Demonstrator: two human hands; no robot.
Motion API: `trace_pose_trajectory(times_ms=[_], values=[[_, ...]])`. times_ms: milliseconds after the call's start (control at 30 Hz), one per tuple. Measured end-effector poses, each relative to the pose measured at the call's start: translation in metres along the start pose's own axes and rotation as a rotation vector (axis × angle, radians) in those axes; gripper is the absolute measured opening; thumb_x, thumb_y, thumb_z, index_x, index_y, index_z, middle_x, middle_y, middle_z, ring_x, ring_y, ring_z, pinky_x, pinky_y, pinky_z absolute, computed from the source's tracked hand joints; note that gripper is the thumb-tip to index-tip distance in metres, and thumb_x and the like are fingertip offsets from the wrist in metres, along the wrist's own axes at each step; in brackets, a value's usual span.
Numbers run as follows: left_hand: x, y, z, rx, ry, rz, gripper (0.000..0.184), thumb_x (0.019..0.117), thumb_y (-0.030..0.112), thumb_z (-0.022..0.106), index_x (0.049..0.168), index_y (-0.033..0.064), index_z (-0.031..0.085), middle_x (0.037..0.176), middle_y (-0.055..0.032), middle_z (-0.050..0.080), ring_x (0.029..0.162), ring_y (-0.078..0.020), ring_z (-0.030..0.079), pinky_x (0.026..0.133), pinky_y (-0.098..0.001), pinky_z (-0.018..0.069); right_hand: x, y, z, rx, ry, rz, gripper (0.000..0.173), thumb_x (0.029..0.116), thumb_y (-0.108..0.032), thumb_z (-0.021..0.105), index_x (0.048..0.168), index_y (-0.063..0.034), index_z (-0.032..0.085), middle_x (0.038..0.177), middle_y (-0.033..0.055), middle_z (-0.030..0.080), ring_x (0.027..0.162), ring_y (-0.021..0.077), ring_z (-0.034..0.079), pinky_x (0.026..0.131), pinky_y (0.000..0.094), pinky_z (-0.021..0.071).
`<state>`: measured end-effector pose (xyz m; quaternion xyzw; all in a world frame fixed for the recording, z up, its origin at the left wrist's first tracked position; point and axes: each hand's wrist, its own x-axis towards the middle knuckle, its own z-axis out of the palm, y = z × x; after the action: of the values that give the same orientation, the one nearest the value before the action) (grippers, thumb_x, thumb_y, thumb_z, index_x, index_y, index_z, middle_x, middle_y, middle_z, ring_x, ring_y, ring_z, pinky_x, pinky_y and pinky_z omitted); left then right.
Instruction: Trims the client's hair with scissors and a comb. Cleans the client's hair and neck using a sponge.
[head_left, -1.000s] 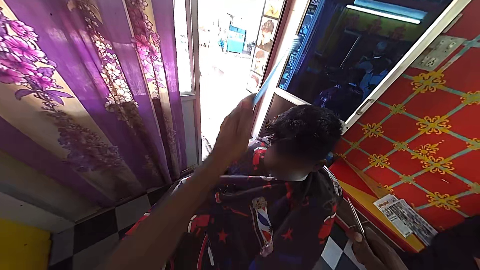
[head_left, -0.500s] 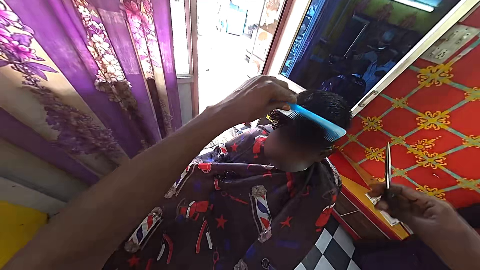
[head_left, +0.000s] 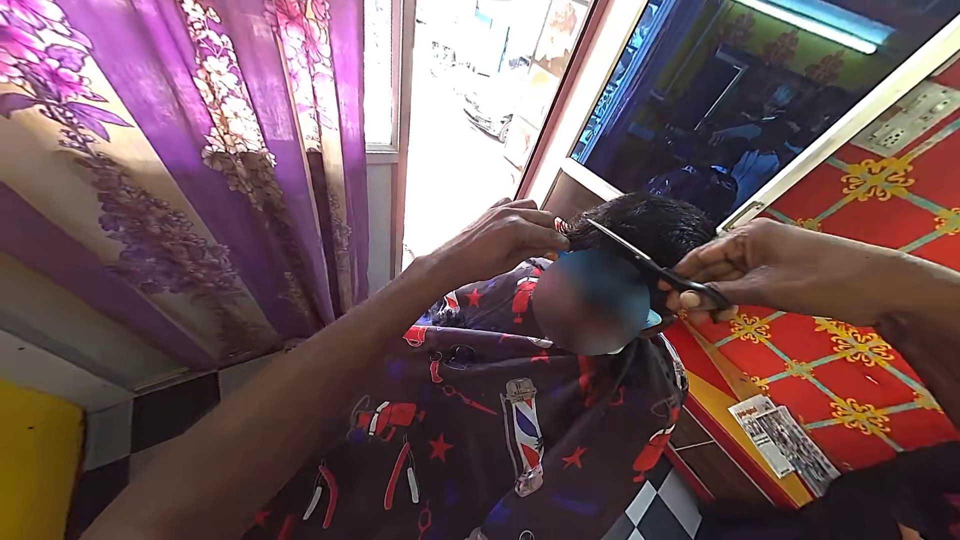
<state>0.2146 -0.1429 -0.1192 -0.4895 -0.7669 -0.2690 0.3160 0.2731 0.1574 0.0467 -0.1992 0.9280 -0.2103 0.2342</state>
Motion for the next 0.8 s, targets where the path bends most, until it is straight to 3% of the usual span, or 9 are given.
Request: trace_pose_trajectory(times_ms=[133,333,400,467,533,633,800], values=[[-0.005,-0.004,0.002,-0.036,0.018,0.039,0.024,0.1046,0.02,0.058,0.11,0.011,0.079,0.099,-0.0047,0.073,0.093,-0.0199,0.063,0.085,-0.0368,0.0484,0.012,-0.005,0.009,0.093,-0.077,0.016,0.009,0.0945,0.004,0.066,0.097,0.0023,0.075,0.08,0.0128,0.075,0.067,0.0204,0.073,0.062,0.0273,0.0611],[-0.017,-0.009,0.002,-0.073,-0.058,0.071,0.023,0.1037,0.019,0.058,0.108,0.0127,0.079,0.106,-0.0032,0.073,0.103,-0.021,0.064,0.091,-0.0399,0.0491,0.012,-0.01,0.027,0.064,-0.102,0.094,0.005,0.0934,-0.005,0.072,0.095,-0.0018,0.076,0.079,0.0096,0.075,0.069,0.018,0.074,0.065,0.0266,0.062],[-0.017,-0.01,-0.012,-0.209,-0.104,0.06,0.02,0.1009,0.016,0.062,0.105,0.008,0.08,0.106,-0.0052,0.075,0.104,-0.0187,0.066,0.092,-0.0361,0.0507,0.011,-0.01,0.028,0.058,-0.095,0.108,0.005,0.0936,-0.006,0.072,0.094,-0.0029,0.076,0.079,0.0088,0.076,0.069,0.0173,0.073,0.064,0.0258,0.0617],[-0.01,-0.008,-0.029,-0.363,-0.051,-0.018,0.018,0.0994,0.012,0.063,0.105,0.0019,0.078,0.104,-0.0072,0.074,0.102,-0.0142,0.067,0.093,-0.0319,0.0533,0.01,-0.012,0.03,0.06,-0.078,0.133,0.004,0.0931,-0.005,0.073,0.093,-0.0028,0.076,0.078,0.0081,0.075,0.068,0.0162,0.073,0.064,0.0245,0.0604],[0.01,-0.005,-0.039,-0.344,0.121,-0.092,0.019,0.1015,0.01,0.06,0.111,0.0007,0.074,0.107,-0.0073,0.072,0.105,-0.011,0.067,0.097,-0.03,0.054,0.011,-0.011,0.033,0.068,-0.058,0.143,0.003,0.0922,-0.004,0.074,0.09,-0.0027,0.076,0.077,0.0081,0.075,0.067,0.0153,0.072,0.063,0.0241,0.0596],[0.051,-0.026,-0.024,-0.211,0.281,0.004,0.023,0.1021,0.004,0.056,0.115,0.0026,0.074,0.106,-0.0107,0.072,0.106,-0.0209,0.065,0.098,-0.0389,0.0499,0.012,-0.009,0.035,-0.001,-0.057,0.166,0.003,0.0929,-0.007,0.074,0.093,-0.0045,0.077,0.079,0.0067,0.075,0.068,0.0147,0.072,0.065,0.0259,0.0608],[0.037,-0.052,0.007,-0.21,0.187,0.07,0.026,0.1018,0.002,0.053,0.114,0.0045,0.075,0.106,-0.01,0.072,0.109,-0.0238,0.064,0.102,-0.041,0.047,0.005,-0.008,0.035,-0.047,-0.125,0.141,0.013,0.0918,-0.022,0.077,0.096,-0.0094,0.078,0.08,0.0039,0.076,0.07,0.014,0.073,0.067,0.0265,0.061]])
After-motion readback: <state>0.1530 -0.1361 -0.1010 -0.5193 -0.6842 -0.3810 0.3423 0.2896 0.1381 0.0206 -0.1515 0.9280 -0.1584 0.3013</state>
